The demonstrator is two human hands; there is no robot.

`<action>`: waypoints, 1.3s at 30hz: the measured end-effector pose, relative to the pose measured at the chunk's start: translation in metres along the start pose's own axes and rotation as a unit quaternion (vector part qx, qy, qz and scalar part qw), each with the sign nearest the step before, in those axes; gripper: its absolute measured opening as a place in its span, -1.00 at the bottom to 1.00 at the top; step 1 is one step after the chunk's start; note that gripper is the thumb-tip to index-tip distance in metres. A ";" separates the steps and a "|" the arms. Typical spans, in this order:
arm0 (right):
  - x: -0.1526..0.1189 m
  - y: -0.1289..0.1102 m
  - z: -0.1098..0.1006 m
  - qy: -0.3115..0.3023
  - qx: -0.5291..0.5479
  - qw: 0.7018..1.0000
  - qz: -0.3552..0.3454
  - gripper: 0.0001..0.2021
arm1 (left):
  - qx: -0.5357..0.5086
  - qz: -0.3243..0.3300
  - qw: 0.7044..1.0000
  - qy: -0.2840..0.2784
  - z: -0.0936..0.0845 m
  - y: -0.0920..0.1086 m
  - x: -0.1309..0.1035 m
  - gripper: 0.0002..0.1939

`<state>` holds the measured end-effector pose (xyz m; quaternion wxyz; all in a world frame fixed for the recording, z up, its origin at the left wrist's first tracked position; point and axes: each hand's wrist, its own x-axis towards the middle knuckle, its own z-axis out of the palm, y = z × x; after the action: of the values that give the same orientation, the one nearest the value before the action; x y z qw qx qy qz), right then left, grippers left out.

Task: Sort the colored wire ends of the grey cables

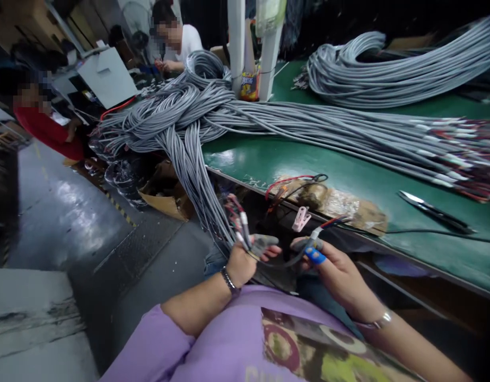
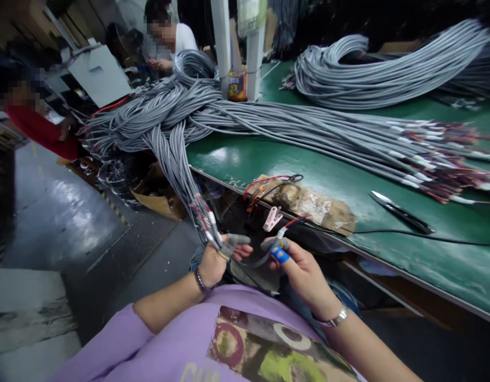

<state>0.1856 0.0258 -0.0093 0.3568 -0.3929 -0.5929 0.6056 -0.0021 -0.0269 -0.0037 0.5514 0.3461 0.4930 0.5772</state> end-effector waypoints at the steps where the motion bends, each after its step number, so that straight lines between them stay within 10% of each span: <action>1: 0.001 -0.001 0.001 -0.026 0.006 1.000 0.011 -0.68 | -0.013 -0.001 0.999 0.038 -0.004 0.001 0.002 -0.53; 14: 0.008 0.022 0.032 -0.248 0.115 0.957 0.096 -0.61 | 0.079 -0.022 0.996 -0.037 0.003 0.001 0.018 -0.70; 22: 0.018 0.004 0.015 -0.044 0.053 0.997 0.046 -0.67 | 0.108 -0.004 0.994 -0.009 0.006 -0.004 0.017 -0.70; 39: 0.026 -0.016 0.017 -0.120 0.067 0.988 0.073 -0.66 | 0.142 -0.087 0.976 -0.137 0.012 0.000 0.016 -0.69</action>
<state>0.1581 0.0418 0.0052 0.2634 -0.3347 -0.5593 0.7112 0.0065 -0.0095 -0.0030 0.6074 0.4523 0.5175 0.3982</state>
